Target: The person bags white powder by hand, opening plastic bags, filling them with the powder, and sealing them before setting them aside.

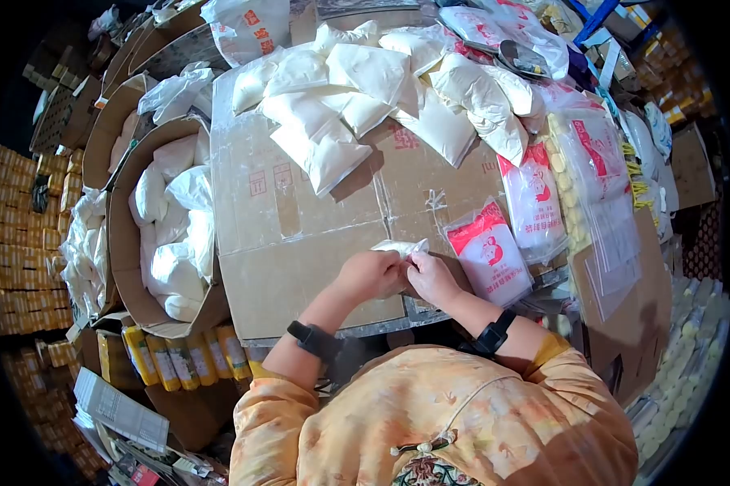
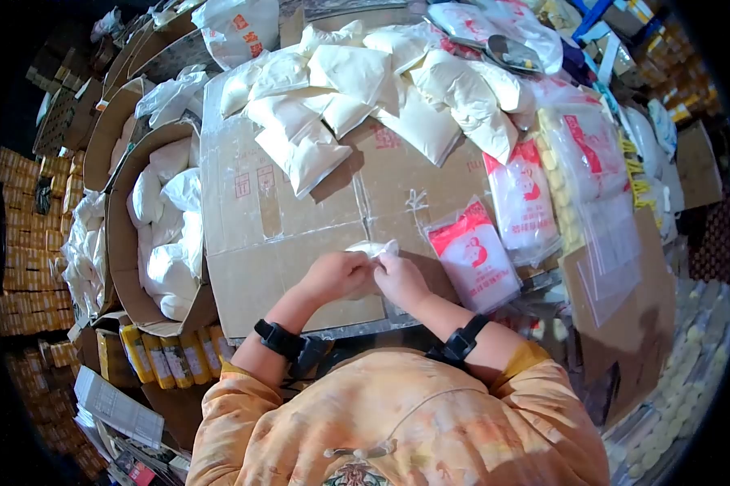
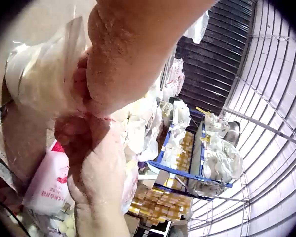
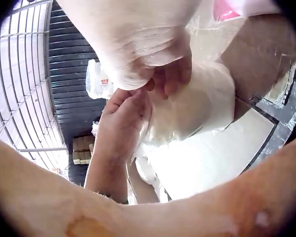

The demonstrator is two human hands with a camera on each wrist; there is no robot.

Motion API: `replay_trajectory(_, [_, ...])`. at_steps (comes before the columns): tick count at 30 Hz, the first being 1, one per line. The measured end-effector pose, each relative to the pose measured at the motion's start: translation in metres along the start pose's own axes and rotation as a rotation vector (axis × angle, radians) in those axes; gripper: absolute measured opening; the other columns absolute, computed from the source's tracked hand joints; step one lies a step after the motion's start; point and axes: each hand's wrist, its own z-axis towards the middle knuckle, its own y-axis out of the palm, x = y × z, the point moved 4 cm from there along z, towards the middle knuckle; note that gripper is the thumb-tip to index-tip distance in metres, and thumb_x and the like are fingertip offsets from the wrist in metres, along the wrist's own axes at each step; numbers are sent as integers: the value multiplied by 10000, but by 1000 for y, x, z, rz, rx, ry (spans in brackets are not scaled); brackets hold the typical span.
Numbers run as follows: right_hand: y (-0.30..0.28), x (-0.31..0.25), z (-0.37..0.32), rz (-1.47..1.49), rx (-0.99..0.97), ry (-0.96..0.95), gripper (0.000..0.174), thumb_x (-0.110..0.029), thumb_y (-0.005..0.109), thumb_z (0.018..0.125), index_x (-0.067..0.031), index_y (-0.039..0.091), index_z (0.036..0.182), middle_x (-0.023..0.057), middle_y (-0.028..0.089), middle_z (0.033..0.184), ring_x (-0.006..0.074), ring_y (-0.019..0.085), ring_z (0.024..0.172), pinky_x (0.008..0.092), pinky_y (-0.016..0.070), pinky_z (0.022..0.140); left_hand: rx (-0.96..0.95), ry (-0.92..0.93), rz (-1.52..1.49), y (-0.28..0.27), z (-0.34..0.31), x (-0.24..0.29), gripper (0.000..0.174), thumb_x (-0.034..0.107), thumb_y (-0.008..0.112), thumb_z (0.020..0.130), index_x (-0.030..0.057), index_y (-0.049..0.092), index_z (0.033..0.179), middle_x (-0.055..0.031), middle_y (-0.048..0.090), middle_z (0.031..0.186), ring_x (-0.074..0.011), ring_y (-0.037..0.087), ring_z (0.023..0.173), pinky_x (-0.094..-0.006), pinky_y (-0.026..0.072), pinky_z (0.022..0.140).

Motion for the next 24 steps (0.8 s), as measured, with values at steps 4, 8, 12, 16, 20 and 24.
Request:
replay_trajectory(4, [7, 12, 3, 56, -24, 63, 217, -166, 484, 821, 13, 591, 878, 250, 598, 833, 390, 585, 818, 442, 457, 712, 73, -24, 116, 6, 0, 6, 170, 253, 548, 768, 99, 619, 771, -155, 599, 689, -367, 576, 645, -435, 461, 592])
replay_trajectory(8, [3, 3, 3, 47, -75, 101, 247, -192, 479, 808, 7, 608, 877, 262, 595, 856, 410, 572, 849, 476, 447, 743, 203, 52, 264, 12, 0, 10, 170, 260, 581, 728, 101, 586, 670, -131, 580, 615, -339, 572, 587, -427, 457, 551])
replay_trajectory(12, [-1, -6, 3, -29, -93, 112, 242, -187, 482, 802, 2, 616, 870, 261, 596, 854, 410, 572, 848, 479, 444, 749, 345, 171, 356, 14, -4, 16, 157, 254, 602, 716, 116, 573, 648, -94, 578, 599, -300, 580, 584, -403, 457, 529])
replay_trajectory(16, [3, 4, 3, -65, -68, 42, 212, -161, 474, 799, 0, 604, 848, 261, 595, 832, 414, 573, 825, 482, 447, 724, 346, 186, 359, 7, -9, 17, 132, 251, 605, 731, 120, 583, 734, -65, 592, 650, -273, 594, 631, -403, 466, 548])
replay_trajectory(20, [-2, -7, 0, -164, 2, -59, 181, -127, 463, 796, 2, 580, 846, 261, 591, 814, 419, 570, 805, 486, 448, 706, 214, 170, 400, -1, -7, 16, 161, 263, 601, 745, 109, 583, 789, -66, 601, 694, -273, 600, 669, -416, 475, 572])
replay_trajectory(24, [-6, -6, 3, -127, -21, -81, 184, -130, 471, 795, 4, 575, 864, 258, 594, 819, 419, 569, 808, 483, 449, 708, 137, 121, 287, 2, 0, 12, 137, 244, 586, 752, 121, 615, 805, -90, 619, 738, -297, 599, 687, -420, 477, 579])
